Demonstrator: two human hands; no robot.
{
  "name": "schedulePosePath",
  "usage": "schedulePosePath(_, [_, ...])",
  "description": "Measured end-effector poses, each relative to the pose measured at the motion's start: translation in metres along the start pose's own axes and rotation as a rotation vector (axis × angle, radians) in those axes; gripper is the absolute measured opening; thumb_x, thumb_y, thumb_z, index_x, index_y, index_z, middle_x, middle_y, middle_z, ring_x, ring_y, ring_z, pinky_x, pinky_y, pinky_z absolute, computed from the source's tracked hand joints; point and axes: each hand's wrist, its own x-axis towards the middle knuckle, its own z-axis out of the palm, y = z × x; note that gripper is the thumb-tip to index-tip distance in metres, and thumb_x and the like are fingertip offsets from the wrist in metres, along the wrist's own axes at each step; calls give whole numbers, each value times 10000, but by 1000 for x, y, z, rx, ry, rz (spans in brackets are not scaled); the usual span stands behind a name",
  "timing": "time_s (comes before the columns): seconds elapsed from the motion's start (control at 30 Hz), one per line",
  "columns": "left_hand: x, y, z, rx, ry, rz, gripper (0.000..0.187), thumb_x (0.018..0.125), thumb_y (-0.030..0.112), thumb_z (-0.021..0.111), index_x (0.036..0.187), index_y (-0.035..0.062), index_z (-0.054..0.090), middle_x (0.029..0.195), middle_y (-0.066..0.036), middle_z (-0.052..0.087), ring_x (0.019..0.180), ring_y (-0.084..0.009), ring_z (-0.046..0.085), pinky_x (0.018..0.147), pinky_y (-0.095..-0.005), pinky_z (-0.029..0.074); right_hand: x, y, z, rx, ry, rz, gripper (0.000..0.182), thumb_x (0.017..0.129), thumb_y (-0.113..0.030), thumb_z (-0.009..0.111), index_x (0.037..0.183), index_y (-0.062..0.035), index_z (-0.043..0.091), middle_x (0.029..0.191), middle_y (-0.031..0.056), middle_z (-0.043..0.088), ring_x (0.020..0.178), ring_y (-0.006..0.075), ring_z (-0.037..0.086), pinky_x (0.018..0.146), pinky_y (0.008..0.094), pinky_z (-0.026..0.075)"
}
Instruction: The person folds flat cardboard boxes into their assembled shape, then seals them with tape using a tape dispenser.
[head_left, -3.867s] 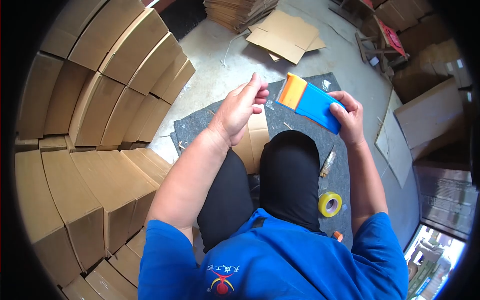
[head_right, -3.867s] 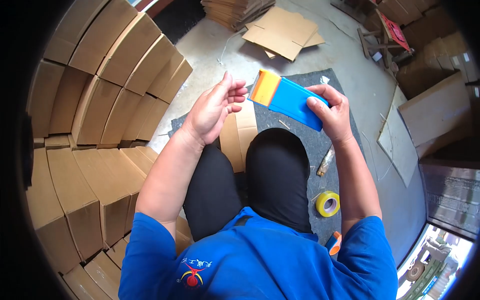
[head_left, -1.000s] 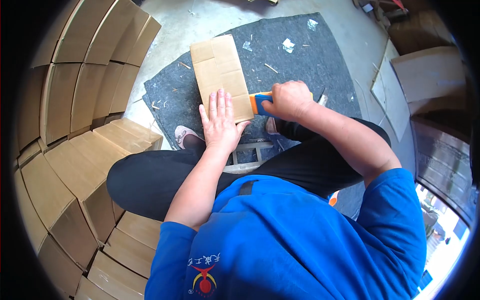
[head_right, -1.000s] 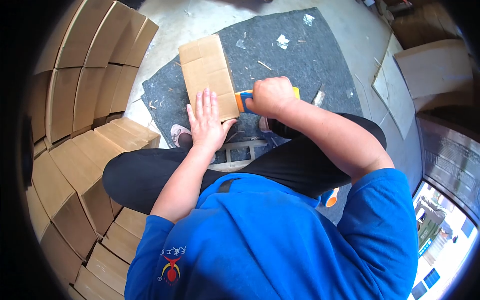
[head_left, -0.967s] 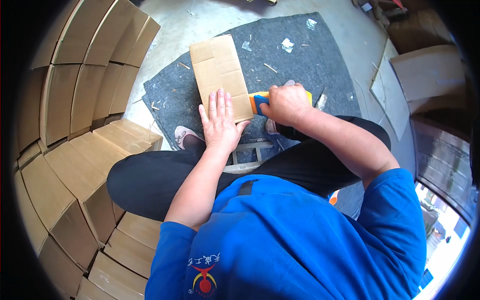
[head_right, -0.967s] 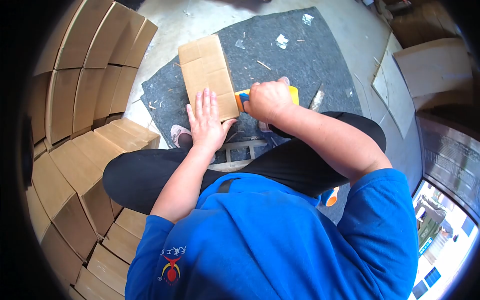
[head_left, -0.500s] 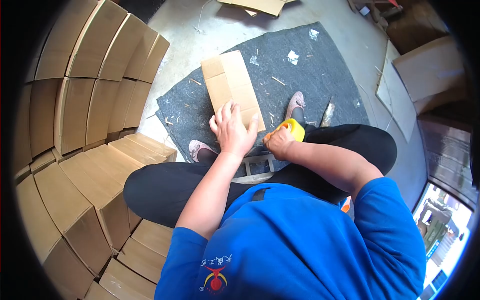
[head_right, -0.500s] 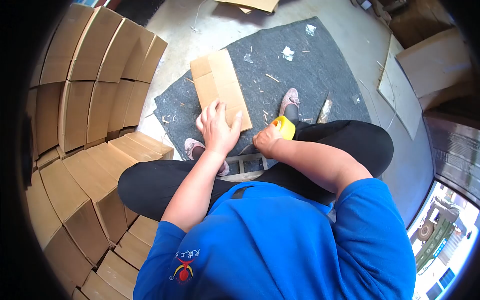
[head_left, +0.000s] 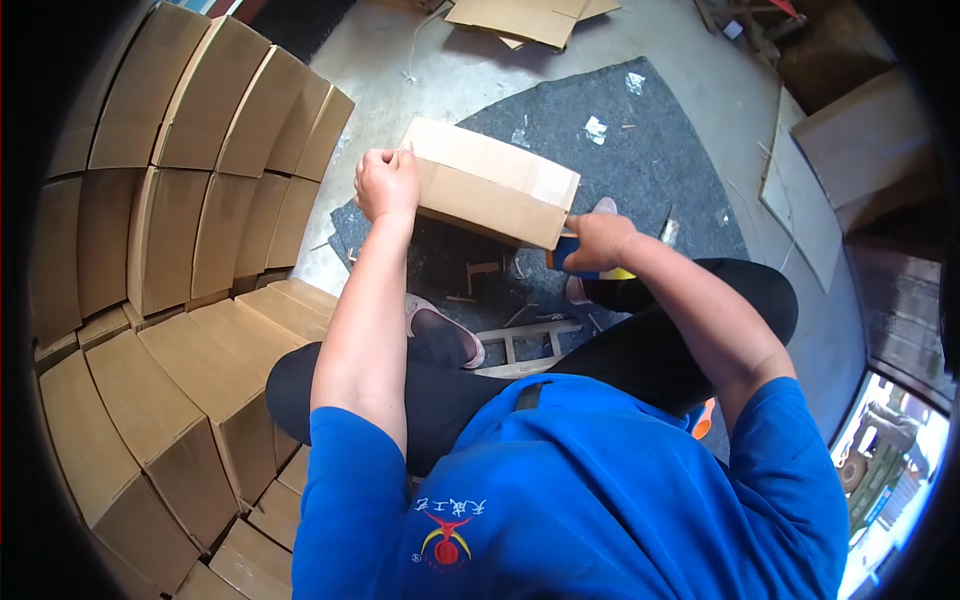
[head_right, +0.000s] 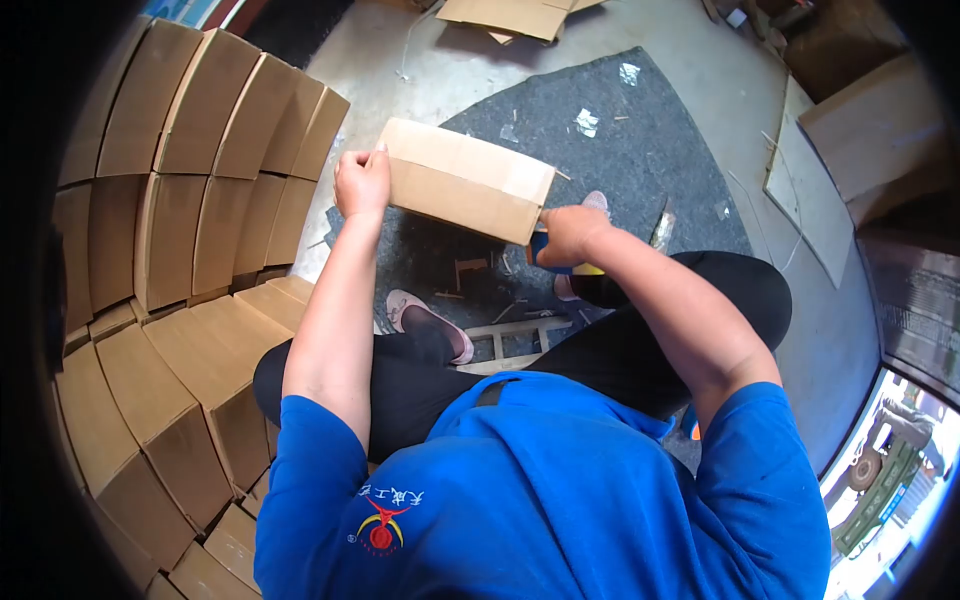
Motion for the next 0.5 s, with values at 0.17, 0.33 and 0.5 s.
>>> schedulePosePath(0.17, [-60,-47,26,-429,82,-296,347,867,336,730,830,11,614,856,-156,657,805,-281,627,775,-402,501,13,31,-47,-155,92,47,529,751,-355,718,1260,-233,644,1134,93,711,1090,278,661,914,396,529])
schedulePosePath(0.33, [-114,-55,47,-620,75,-446,308,887,303,738,831,37,593,761,-41,599,704,-139,550,676,-312,486,17,37,-51,-302,45,88,506,756,-317,702,1234,-158,657,1139,122,705,1115,271,655,926,381,529])
schedulePosePath(0.5, [-102,-60,37,-504,42,-445,284,909,279,700,821,36,583,808,-81,610,740,-209,582,704,-344,487,-23,40,-102,-270,177,226,389,715,-333,672,957,-40,754,1015,182,725,981,306,702,848,376,554])
